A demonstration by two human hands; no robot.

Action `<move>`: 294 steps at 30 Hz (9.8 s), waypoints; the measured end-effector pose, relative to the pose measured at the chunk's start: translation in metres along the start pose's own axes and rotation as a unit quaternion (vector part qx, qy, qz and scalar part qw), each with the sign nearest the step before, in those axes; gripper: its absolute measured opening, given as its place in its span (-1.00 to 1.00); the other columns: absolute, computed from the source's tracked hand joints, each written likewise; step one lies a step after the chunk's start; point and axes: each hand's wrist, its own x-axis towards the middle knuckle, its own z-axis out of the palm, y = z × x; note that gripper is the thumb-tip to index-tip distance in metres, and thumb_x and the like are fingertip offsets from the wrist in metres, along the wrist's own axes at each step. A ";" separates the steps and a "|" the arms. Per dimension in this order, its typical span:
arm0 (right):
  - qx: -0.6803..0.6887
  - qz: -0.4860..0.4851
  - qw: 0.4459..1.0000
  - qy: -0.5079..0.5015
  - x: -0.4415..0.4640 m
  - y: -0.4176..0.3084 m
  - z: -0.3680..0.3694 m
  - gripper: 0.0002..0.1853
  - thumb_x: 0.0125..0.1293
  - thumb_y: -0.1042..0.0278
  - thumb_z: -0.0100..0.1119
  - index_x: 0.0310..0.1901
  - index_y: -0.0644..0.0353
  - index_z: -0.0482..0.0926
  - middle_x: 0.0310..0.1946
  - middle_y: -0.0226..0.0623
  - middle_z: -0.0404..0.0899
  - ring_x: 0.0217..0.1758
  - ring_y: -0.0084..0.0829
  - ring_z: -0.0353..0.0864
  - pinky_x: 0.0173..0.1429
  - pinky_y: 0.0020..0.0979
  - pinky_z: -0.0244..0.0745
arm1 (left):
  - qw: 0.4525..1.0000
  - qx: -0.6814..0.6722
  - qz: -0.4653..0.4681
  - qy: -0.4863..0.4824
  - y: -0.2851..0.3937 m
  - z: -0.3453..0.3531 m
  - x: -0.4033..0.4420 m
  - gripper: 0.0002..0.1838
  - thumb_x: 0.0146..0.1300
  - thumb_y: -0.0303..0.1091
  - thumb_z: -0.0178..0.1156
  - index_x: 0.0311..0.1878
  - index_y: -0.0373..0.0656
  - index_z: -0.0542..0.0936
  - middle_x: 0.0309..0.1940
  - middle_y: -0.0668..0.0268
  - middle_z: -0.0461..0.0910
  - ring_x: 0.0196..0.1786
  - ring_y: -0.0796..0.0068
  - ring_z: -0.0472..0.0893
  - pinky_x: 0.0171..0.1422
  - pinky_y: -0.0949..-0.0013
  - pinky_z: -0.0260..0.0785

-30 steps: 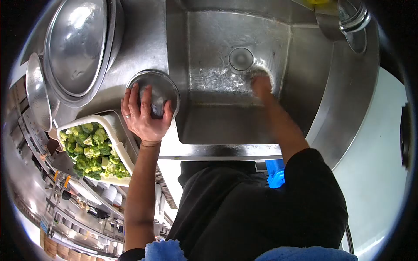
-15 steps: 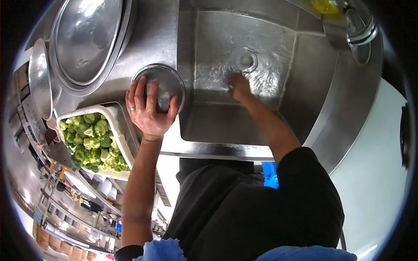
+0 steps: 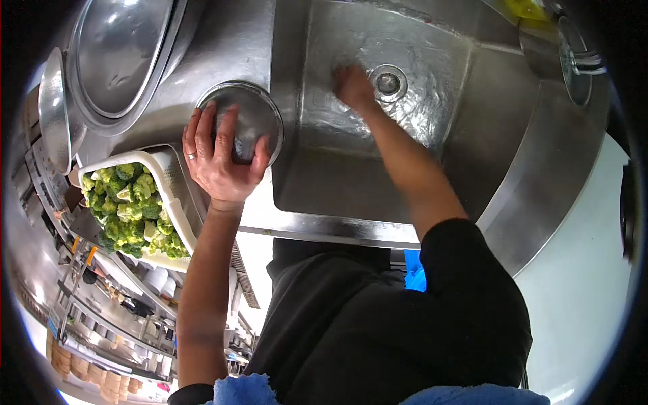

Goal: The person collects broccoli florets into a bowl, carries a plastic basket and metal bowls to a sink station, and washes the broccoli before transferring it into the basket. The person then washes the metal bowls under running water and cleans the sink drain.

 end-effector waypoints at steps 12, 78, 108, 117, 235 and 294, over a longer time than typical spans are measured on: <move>0.072 0.300 0.947 0.089 -0.019 0.179 -0.093 -0.34 0.29 -0.02 0.27 0.32 0.24 0.51 0.23 0.15 0.58 0.35 0.12 0.54 0.42 0.03 0.47 | 1.000 0.000 0.013 0.010 -0.001 0.002 -0.001 -0.41 0.12 0.00 0.45 0.21 -0.02 0.69 0.26 0.10 0.60 0.34 -0.06 0.53 0.43 -0.04 0.37; 0.711 0.235 0.659 -0.067 -0.132 -0.217 -0.168 -0.32 0.42 -0.40 0.15 0.32 -0.02 0.55 0.23 -0.31 0.64 0.36 -0.25 0.55 0.53 0.03 0.32 | 0.549 -0.492 -0.669 -0.094 -0.146 -0.100 -0.603 -0.49 0.47 -0.01 0.21 0.29 -0.17 0.54 -0.10 0.24 0.63 -0.16 0.33 0.65 -0.27 0.25 0.51; 0.622 -0.279 0.571 0.457 -0.404 -0.305 -0.577 -0.57 0.60 0.06 0.15 0.11 0.34 0.63 0.08 -0.27 0.66 0.10 -0.45 0.64 0.16 -0.32 0.58 | 0.735 -0.280 -0.532 -0.315 -0.190 -0.090 -0.520 -0.49 0.39 0.03 0.28 0.11 -0.26 0.66 -0.31 0.08 0.74 -0.33 0.25 0.75 -0.29 0.19 0.64; 0.747 -0.238 0.410 0.467 -0.332 -0.302 -0.736 -0.65 0.60 0.15 0.16 0.13 0.30 0.62 0.08 -0.25 0.68 0.05 -0.33 0.70 0.15 -0.18 0.65 | 0.672 -0.358 -0.612 -0.212 -0.198 -0.065 -0.524 -0.49 0.43 0.07 0.20 -0.05 -0.29 0.69 -0.37 0.09 0.74 -0.45 0.25 0.71 -0.35 0.17 0.63; 0.811 0.126 0.564 0.092 -0.286 -0.495 -0.077 -0.27 0.46 -0.06 0.29 0.43 0.33 0.37 0.25 -0.11 0.59 0.27 -0.27 0.63 0.35 -0.22 0.58 | 0.509 -0.703 -0.487 -0.096 -0.597 -0.146 0.032 -0.52 0.62 -0.19 -0.10 0.38 -0.36 0.35 0.15 -0.06 0.60 0.06 -0.05 0.71 0.07 -0.13 0.73; 0.794 0.011 0.591 0.140 -0.136 -0.606 -0.060 -0.27 0.43 -0.23 0.29 0.34 0.26 0.44 0.19 -0.04 0.59 0.07 -0.23 0.68 0.14 -0.17 0.65 | 0.603 -0.615 -0.471 -0.190 -0.622 -0.270 -0.312 -0.55 0.33 -0.29 0.25 0.21 -0.34 0.55 0.02 0.15 0.69 -0.03 0.21 0.74 -0.06 0.16 0.67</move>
